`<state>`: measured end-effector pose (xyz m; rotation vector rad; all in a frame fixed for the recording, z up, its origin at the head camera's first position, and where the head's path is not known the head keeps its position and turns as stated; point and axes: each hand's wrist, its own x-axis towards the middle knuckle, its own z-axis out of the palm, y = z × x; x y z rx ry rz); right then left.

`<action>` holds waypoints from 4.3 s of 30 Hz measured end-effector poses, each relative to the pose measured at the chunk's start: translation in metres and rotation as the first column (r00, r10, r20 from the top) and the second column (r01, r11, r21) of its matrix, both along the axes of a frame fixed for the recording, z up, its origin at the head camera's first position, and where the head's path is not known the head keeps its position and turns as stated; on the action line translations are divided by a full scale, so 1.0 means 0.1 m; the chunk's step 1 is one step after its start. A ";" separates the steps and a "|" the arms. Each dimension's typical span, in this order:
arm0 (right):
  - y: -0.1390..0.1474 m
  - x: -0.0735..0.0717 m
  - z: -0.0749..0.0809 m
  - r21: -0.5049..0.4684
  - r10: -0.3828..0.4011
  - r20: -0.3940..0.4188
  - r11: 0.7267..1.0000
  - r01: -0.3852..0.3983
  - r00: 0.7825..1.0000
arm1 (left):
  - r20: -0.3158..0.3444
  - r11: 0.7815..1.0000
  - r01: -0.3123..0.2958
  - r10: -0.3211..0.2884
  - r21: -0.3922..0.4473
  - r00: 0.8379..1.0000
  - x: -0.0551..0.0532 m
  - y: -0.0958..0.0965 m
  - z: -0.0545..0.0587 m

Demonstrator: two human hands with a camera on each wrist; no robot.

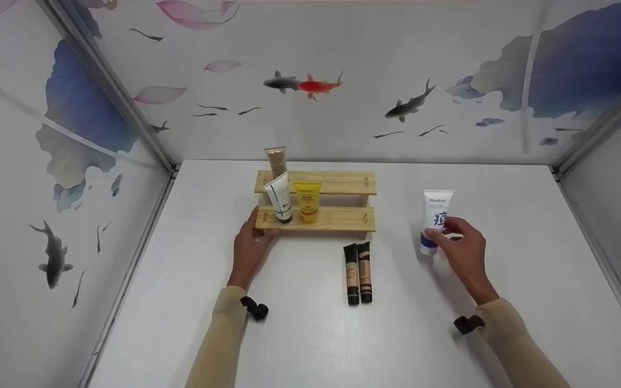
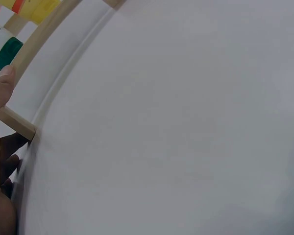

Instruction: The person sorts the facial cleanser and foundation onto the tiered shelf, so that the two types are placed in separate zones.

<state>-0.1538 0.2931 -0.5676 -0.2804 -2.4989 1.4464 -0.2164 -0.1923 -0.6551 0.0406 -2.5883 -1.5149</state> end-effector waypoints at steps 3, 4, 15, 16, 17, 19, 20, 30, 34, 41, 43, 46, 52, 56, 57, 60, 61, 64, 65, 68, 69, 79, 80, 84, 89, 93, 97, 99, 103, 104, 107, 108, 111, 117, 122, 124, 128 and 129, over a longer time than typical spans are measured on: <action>-0.02 0.01 0.02 -0.002 -0.002 0.006 1.000 0.002 1.000 | 0.008 1.000 0.004 -0.004 0.012 1.000 0.00 0.00 0.00; -0.02 0.01 0.03 -0.002 -0.003 0.005 1.000 0.003 1.000 | 0.010 1.000 0.004 -0.004 0.014 1.000 0.00 0.00 0.00; -0.06 -0.01 0.06 -0.018 -0.001 -0.069 1.000 0.000 0.998 | 0.025 1.000 -0.010 0.011 -0.026 1.000 0.01 0.02 0.04; -0.07 -0.01 0.07 -0.021 -0.001 -0.068 1.000 0.000 0.998 | 0.026 1.000 -0.011 0.011 -0.024 1.000 0.01 0.02 0.04; -0.07 0.00 0.08 -0.022 0.000 -0.068 1.000 -0.001 0.998 | 0.027 1.000 -0.011 0.011 -0.022 1.000 0.02 0.02 0.04; -0.08 0.00 0.10 -0.026 0.002 -0.066 1.000 -0.004 0.998 | 0.030 1.000 -0.010 0.011 -0.018 0.999 0.02 0.02 0.05; -0.09 0.01 0.11 -0.029 0.004 -0.065 1.000 -0.006 0.998 | 0.031 1.000 -0.010 0.011 -0.017 0.999 0.02 0.02 0.05; -0.13 0.02 0.21 -0.045 0.012 -0.072 0.999 -0.015 0.997 | 0.013 1.000 -0.005 0.005 -0.012 1.000 0.01 0.01 0.03; -0.15 0.02 0.24 -0.052 0.016 -0.097 0.998 -0.022 0.995 | 0.007 1.000 -0.001 0.001 -0.005 1.000 0.01 0.01 0.03; -0.17 0.01 0.28 -0.053 0.022 -0.143 0.998 -0.030 0.989 | -0.003 0.999 -0.015 0.015 -0.043 1.000 -0.02 0.01 0.00; -0.17 0.01 0.29 -0.053 0.026 -0.149 0.998 -0.034 0.989 | -0.008 0.999 -0.014 0.013 -0.043 1.000 -0.02 0.01 0.01; -0.19 0.02 0.31 -0.059 0.032 -0.153 0.997 -0.041 0.988 | -0.013 0.999 -0.011 0.011 -0.045 1.000 -0.01 0.01 0.02; -0.22 0.01 0.35 -0.061 0.037 -0.154 0.997 -0.047 0.987 | -0.013 0.999 -0.012 0.012 -0.042 1.000 -0.01 0.00 0.01; -0.24 0.01 0.38 -0.064 0.041 -0.153 0.997 -0.052 0.987 | -0.002 1.000 -0.012 0.012 -0.028 1.000 0.00 0.00 0.01; -0.24 0.01 0.38 -0.064 0.040 -0.150 0.997 -0.050 0.988 | 0.000 1.000 -0.012 0.012 -0.022 1.000 0.00 0.01 0.01; -0.26 0.01 0.38 -0.061 0.041 -0.142 0.997 -0.050 0.989 | 0.003 1.000 -0.009 0.009 -0.012 1.000 -0.01 0.01 0.01; -0.27 0.01 0.38 -0.061 0.041 -0.140 0.997 -0.050 0.989 | 0.002 1.000 -0.008 0.008 -0.007 1.000 0.00 0.01 0.01; -0.30 0.00 0.37 -0.061 0.043 -0.135 0.997 -0.051 0.990 | -0.001 1.000 -0.007 0.007 -0.004 1.000 0.00 0.01 0.01; -0.31 -0.01 0.37 -0.062 0.044 -0.138 0.997 -0.053 0.989 | 0.001 1.000 -0.009 0.009 -0.007 1.000 0.00 0.01 0.02; -0.33 -0.03 0.36 -0.059 0.050 -0.155 0.996 -0.060 0.987 | 0.009 1.000 -0.014 0.014 -0.018 1.000 0.00 0.02 0.03; -0.34 -0.03 0.36 -0.056 0.052 -0.159 0.997 -0.062 0.986 | 0.014 1.000 -0.016 0.016 -0.021 1.000 0.00 0.02 0.03; -0.45 -0.06 0.34 -0.067 0.060 -0.149 0.995 -0.071 0.987 | 0.026 1.000 -0.013 0.014 -0.007 1.000 -0.01 0.03 0.03; -0.46 -0.06 0.33 -0.069 0.061 -0.150 0.995 -0.072 0.987 | 0.024 1.000 -0.011 0.011 -0.006 1.000 -0.01 0.02 0.03; -0.50 -0.08 0.32 -0.070 0.067 -0.156 0.994 -0.079 0.985 | 0.016 1.000 -0.001 0.001 -0.009 1.000 -0.01 0.02 0.03; -0.57 -0.12 0.32 -0.070 0.089 -0.162 0.992 -0.101 0.983 | 0.023 1.000 -0.005 0.005 -0.005 1.000 -0.01 0.02 0.04; -0.62 -0.17 0.31 -0.077 0.099 -0.164 0.991 -0.113 0.981 | 0.030 1.000 -0.009 0.009 0.000 1.000 -0.01 0.02 0.03; -0.66 -0.21 0.30 -0.085 0.112 -0.179 0.988 -0.129 0.977 | 0.015 1.000 -0.005 0.005 -0.009 1.000 -0.01 0.01 0.02; -0.69 -0.23 0.30 -0.087 0.116 -0.185 0.987 -0.134 0.976 | 0.005 1.000 -0.002 0.002 -0.015 1.000 -0.01 0.01 0.02; -0.74 -0.26 0.30 -0.089 0.128 -0.194 0.985 -0.148 0.973 | -0.001 1.000 0.000 0.000 -0.014 1.000 -0.01 0.00 0.02; -0.75 -0.27 0.31 -0.091 0.129 -0.194 0.985 -0.149 0.973 | -0.003 1.000 0.000 0.000 -0.011 1.000 -0.01 0.00 0.02; -0.79 -0.29 0.30 -0.095 0.137 -0.195 0.983 -0.158 0.971 | -0.008 1.000 -0.002 0.002 -0.013 1.000 -0.01 0.01 0.02; -0.80 -0.30 0.30 -0.097 0.139 -0.195 0.982 -0.160 0.971 | -0.010 1.000 -0.004 0.004 -0.016 1.000 -0.01 0.01 0.02; -0.83 -0.32 0.29 -0.102 0.143 -0.196 0.981 -0.165 0.970 | -0.011 1.000 -0.008 0.008 -0.023 1.000 0.00 0.01 0.02; -0.87 -0.34 0.29 -0.106 0.142 -0.183 0.981 -0.163 0.973 | -0.022 1.000 -0.010 0.010 -0.022 1.000 -0.01 0.00 0.01; -0.89 -0.35 0.29 -0.117 0.140 -0.175 0.980 -0.161 0.975 | -0.018 1.000 -0.010 0.010 -0.017 1.000 -0.01 0.01 0.01; -0.90 -0.36 0.28 -0.119 0.138 -0.177 0.980 -0.161 0.975 | -0.011 1.000 -0.010 0.010 -0.009 1.000 -0.01 0.01 0.02; -0.92 -0.37 0.25 -0.121 0.143 -0.190 0.978 -0.168 0.971 | 0.019 1.000 -0.012 0.012 0.001 1.000 0.00 0.02 0.03; -0.92 -0.38 0.25 -0.123 0.145 -0.193 0.978 -0.170 0.970 | 0.028 1.000 -0.013 0.013 0.003 1.000 0.01 0.02 0.03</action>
